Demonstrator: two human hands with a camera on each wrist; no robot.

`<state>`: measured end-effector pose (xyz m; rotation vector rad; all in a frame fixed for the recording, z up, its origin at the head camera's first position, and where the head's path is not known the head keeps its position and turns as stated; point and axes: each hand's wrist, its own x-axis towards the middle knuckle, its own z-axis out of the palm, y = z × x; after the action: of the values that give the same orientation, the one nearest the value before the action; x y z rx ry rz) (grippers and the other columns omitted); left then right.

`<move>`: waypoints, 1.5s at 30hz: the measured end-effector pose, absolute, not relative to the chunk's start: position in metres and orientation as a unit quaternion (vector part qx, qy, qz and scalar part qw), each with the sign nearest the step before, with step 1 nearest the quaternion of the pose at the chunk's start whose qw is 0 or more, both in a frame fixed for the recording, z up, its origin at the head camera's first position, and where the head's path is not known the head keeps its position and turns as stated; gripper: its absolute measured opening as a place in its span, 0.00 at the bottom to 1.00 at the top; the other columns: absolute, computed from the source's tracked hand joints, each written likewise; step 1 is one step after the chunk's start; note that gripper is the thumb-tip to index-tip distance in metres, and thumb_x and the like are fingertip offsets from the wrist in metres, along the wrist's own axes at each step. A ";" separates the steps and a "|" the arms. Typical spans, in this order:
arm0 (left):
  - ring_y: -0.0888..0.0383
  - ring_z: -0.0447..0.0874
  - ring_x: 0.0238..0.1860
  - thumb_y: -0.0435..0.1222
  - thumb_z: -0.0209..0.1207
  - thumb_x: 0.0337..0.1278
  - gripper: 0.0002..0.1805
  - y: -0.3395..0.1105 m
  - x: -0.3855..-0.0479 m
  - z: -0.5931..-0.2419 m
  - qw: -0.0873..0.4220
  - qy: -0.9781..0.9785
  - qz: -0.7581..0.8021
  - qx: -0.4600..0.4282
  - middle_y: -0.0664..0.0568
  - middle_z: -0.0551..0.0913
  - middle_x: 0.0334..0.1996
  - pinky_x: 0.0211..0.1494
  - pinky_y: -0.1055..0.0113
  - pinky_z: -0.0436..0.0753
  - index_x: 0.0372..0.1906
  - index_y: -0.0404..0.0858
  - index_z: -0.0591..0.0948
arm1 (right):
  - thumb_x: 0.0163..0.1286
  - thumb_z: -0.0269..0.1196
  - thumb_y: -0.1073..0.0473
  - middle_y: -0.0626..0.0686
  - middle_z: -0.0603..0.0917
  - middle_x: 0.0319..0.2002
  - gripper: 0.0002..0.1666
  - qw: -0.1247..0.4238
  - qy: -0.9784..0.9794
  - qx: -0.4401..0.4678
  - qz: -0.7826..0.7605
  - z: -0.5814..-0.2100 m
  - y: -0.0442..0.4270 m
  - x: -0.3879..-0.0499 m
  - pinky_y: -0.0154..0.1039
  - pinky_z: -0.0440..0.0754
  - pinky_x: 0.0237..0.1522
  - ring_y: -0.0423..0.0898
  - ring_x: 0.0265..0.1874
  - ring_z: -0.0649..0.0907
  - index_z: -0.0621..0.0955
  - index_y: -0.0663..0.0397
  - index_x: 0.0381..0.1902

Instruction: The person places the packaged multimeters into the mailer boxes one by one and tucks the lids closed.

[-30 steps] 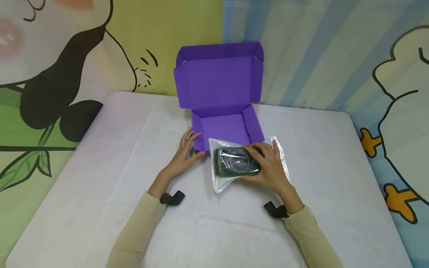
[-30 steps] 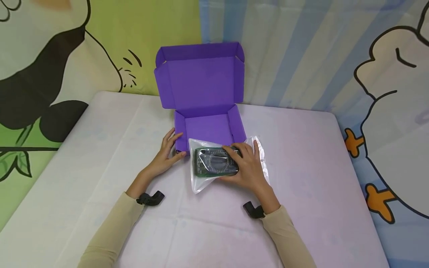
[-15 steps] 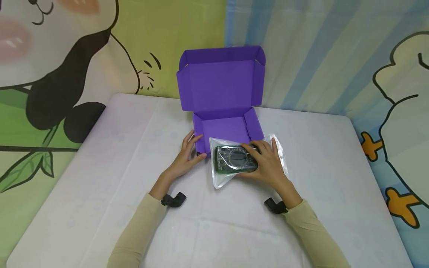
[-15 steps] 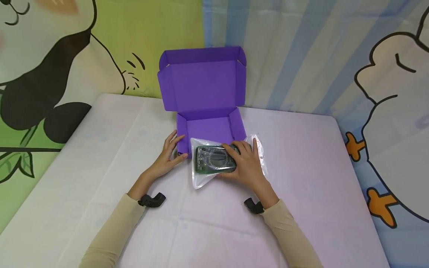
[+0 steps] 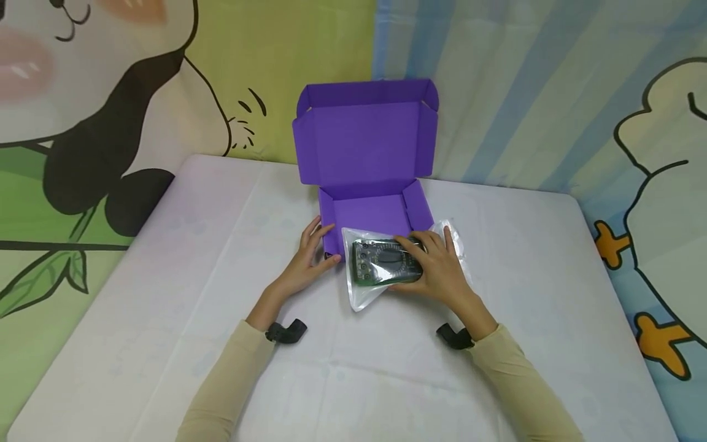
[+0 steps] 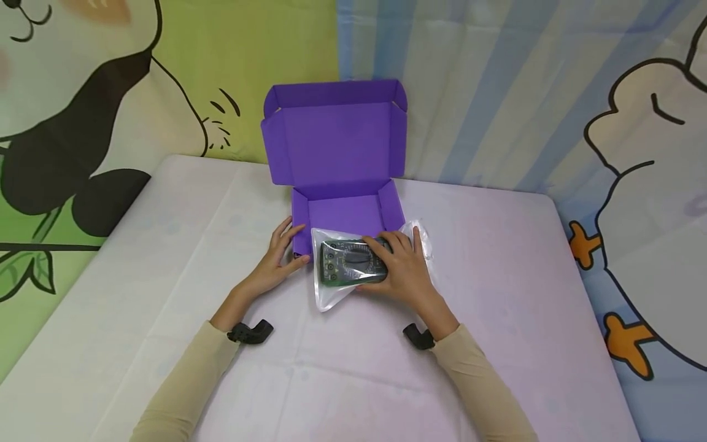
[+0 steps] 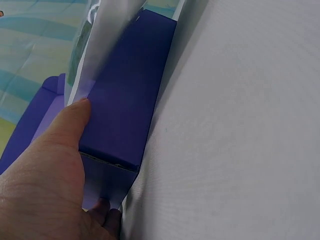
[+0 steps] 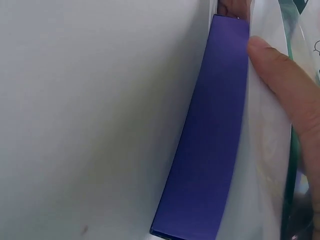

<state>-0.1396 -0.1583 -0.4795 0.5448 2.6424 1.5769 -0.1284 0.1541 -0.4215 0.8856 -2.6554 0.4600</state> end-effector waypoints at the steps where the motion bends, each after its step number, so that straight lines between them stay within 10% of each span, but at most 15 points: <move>1: 0.41 0.39 0.77 0.41 0.63 0.62 0.40 -0.158 -0.139 -0.480 0.008 0.845 0.505 0.175 0.50 0.36 0.78 0.71 0.33 0.54 0.75 0.52 0.57 | 0.36 0.76 0.30 0.59 0.76 0.55 0.58 0.149 -0.926 0.309 0.157 -0.421 0.154 -0.129 0.69 0.49 0.70 0.60 0.59 0.72 0.74 0.42 0.66; 45: 0.36 0.39 0.76 0.31 0.61 0.62 0.45 -0.155 -0.131 -0.462 0.006 0.831 0.521 0.197 0.40 0.36 0.77 0.73 0.36 0.52 0.77 0.36 0.48 | 0.37 0.76 0.29 0.59 0.74 0.61 0.61 0.022 -0.924 0.337 0.180 -0.404 0.138 -0.162 0.68 0.49 0.70 0.58 0.62 0.70 0.71 0.44 0.69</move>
<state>-0.1314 -0.1548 -0.4619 0.6153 2.6000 1.6303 -0.1617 0.1380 -0.4038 1.0456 -2.8622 0.5585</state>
